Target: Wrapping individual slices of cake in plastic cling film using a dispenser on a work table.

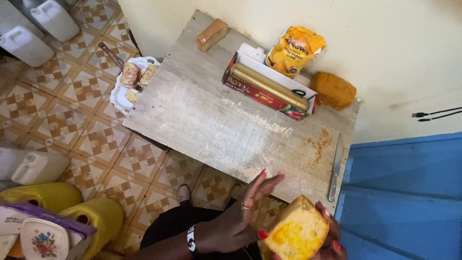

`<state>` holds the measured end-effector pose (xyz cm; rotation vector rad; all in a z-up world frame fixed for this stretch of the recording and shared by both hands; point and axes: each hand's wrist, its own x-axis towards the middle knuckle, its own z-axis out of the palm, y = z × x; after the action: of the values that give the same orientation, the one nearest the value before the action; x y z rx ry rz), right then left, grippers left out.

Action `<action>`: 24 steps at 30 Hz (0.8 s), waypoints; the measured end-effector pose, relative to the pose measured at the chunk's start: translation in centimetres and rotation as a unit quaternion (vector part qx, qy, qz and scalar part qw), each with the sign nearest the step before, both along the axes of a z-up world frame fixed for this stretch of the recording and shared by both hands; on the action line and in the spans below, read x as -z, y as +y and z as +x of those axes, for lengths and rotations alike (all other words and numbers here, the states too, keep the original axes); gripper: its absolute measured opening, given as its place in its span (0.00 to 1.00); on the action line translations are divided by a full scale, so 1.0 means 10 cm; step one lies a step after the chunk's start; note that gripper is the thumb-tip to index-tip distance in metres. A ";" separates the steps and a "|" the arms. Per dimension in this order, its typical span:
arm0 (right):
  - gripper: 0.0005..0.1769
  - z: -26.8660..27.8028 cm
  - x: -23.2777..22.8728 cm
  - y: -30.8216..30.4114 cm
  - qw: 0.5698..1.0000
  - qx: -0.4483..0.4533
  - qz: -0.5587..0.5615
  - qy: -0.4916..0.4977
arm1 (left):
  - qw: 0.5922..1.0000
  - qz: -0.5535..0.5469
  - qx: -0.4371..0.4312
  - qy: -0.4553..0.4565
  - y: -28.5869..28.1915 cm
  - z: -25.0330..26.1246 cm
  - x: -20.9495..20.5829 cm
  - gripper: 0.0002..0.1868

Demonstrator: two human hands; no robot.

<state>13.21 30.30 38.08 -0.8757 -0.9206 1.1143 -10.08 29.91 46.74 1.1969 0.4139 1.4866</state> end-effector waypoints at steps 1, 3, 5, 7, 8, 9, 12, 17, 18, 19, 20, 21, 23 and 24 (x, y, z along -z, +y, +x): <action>0.26 0.07 0.12 0.03 0.998 -0.024 0.049 -0.037 | 0.998 0.024 -0.039 0.052 -0.01 -0.03 0.06 0.37; 0.27 -0.23 0.05 0.15 0.993 -0.009 0.081 -0.091 | 0.995 0.020 -0.058 0.083 -0.12 -0.11 0.18 0.37; 0.30 -0.55 0.00 0.26 0.984 0.001 0.106 -0.142 | 0.990 0.009 -0.080 0.117 -0.23 -0.19 0.31 0.37; 0.48 -0.90 -0.04 0.32 0.933 0.038 0.195 -0.300 | 0.967 -0.120 -0.016 0.224 -0.37 -0.26 0.45 0.46; 0.48 -0.92 0.08 0.35 0.935 0.031 0.189 -0.299 | 0.966 -0.129 -0.020 0.224 -0.41 -0.23 0.55 0.46; 0.46 -0.94 0.19 0.37 0.944 0.016 0.154 -0.291 | 0.968 -0.105 -0.013 0.227 -0.46 -0.21 0.66 0.46; 0.43 -1.12 0.40 0.43 0.953 -0.002 0.049 -0.298 | 0.960 -0.101 0.004 0.260 -0.42 -0.25 0.76 0.49; 0.40 -1.39 0.62 0.54 0.942 0.040 -0.178 -0.281 | 0.951 -0.129 -0.032 0.280 -0.20 -0.25 1.13 0.52; 0.40 -1.46 0.54 0.54 0.907 0.028 -0.256 -0.333 | 0.954 -0.152 -0.022 0.257 -0.16 -0.27 1.13 0.52; 0.40 -1.52 0.47 0.53 0.863 0.015 -0.330 -0.382 | 0.956 -0.175 -0.012 0.234 -0.13 -0.29 1.12 0.53; 0.40 -1.52 0.57 0.54 0.861 0.016 -0.333 -0.384 | 0.957 -0.177 -0.010 0.231 -0.12 -0.28 1.16 0.53; 0.40 -1.51 0.66 0.54 0.879 0.009 -0.317 -0.355 | 0.959 -0.176 -0.025 0.221 -0.12 -0.27 1.20 0.51; 0.40 -1.48 0.82 0.54 0.895 0.006 -0.304 -0.327 | 0.961 -0.175 -0.038 0.209 -0.12 -0.24 1.30 0.50; 0.40 -1.48 0.87 0.55 0.894 0.014 -0.317 -0.316 | 0.970 -0.131 -0.061 0.196 -0.11 -0.23 1.38 0.46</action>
<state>-1.54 35.79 29.35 -1.8609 -1.0689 1.1360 -12.43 28.77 32.99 1.2662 0.9374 1.2450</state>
